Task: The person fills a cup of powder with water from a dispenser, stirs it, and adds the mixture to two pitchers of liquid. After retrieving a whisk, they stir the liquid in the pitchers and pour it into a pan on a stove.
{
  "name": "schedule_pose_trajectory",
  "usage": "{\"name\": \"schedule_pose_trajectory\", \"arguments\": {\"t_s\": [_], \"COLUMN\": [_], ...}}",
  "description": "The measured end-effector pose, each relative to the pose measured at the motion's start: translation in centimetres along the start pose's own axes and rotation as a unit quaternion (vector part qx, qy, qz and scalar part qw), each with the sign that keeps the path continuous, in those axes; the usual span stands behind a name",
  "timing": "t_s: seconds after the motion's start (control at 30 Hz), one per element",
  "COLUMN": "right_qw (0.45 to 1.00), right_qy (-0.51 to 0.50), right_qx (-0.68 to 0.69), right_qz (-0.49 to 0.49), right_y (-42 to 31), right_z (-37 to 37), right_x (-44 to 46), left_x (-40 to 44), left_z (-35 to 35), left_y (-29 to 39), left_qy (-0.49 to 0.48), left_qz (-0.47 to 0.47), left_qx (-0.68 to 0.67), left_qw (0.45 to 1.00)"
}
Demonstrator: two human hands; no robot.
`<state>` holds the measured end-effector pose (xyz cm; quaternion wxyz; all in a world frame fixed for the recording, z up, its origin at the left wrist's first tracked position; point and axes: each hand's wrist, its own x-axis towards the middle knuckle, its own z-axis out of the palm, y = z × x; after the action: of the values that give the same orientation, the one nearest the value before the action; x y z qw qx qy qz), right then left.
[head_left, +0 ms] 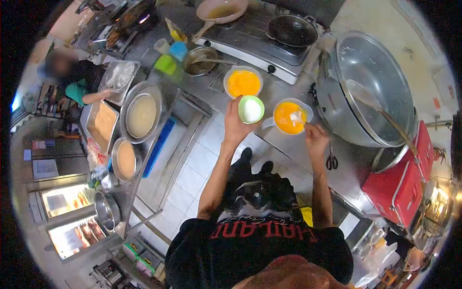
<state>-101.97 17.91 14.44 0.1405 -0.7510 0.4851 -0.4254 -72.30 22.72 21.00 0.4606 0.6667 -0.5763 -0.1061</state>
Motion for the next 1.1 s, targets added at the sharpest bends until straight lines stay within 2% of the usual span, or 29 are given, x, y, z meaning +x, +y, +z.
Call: {"name": "schedule_pose_trajectory", "arguments": {"t_s": [0.07, 0.1, 0.17, 0.27, 0.33, 0.43, 0.53, 0.63, 0.73, 0.83, 0.93, 1.1], "right_qw": [0.968, 0.952, 0.909, 0.943, 0.974, 0.989, 0.990, 0.994, 0.963, 0.858, 0.803, 0.812], "right_qy": [0.065, 0.042, 0.006, -0.053, -0.052, 0.007, 0.034, -0.017, 0.002, -0.045, -0.010, 0.004], "right_qx": [0.192, 0.243, 0.338, 0.296, 0.216, 0.078, 0.048, 0.084, 0.188, 0.334, 0.425, 0.402], "right_qz": [0.149, 0.180, 0.244, 0.138, 0.052, -0.129, -0.127, 0.072, 0.190, 0.387, 0.417, 0.422], "right_y": [-1.6, -2.4, -6.0, -10.2, -13.9, -13.5, -13.8, -13.7, -12.7, -12.8, -12.7, -13.9], "right_z": [0.9, 1.2, 1.5, 5.7, 8.4, 13.5, 15.8, 16.7, 18.7, 19.0, 19.4, 16.5], "right_x": [1.9, 3.0, 6.5, 10.2, 12.6, 14.5, 14.8, 13.5, 11.7, 11.7, 11.6, 12.6], "left_x": [1.3, 2.0, 4.0, 7.3, 9.2, 11.5, 13.5, 14.9, 15.5, 15.5, 15.5, 15.7], "left_z": [-1.0, -1.5, -1.9, -1.9, -2.1, -2.7, -2.9, -2.7, -2.5, -2.2, -2.2, -3.3], "left_y": [-1.0, -1.5, -2.6, -4.8, -6.0, -7.2, -8.5, -9.6, -10.3, -11.2, -11.8, -11.6], "left_qy": [-0.010, -0.017, -0.013, -0.035, -0.061, -0.101, -0.119, -0.130, -0.136, -0.150, -0.151, -0.172], "left_qz": [-0.015, -0.022, 0.020, 0.065, 0.076, 0.078, 0.084, 0.098, 0.120, 0.112, 0.104, 0.068], "left_qx": [0.012, 0.016, 0.031, 0.032, 0.034, 0.050, 0.051, 0.044, 0.056, 0.044, 0.012, -0.014], "left_qw": [1.000, 0.999, 0.999, 0.997, 0.995, 0.991, 0.988, 0.986, 0.982, 0.981, 0.983, 0.983]}}
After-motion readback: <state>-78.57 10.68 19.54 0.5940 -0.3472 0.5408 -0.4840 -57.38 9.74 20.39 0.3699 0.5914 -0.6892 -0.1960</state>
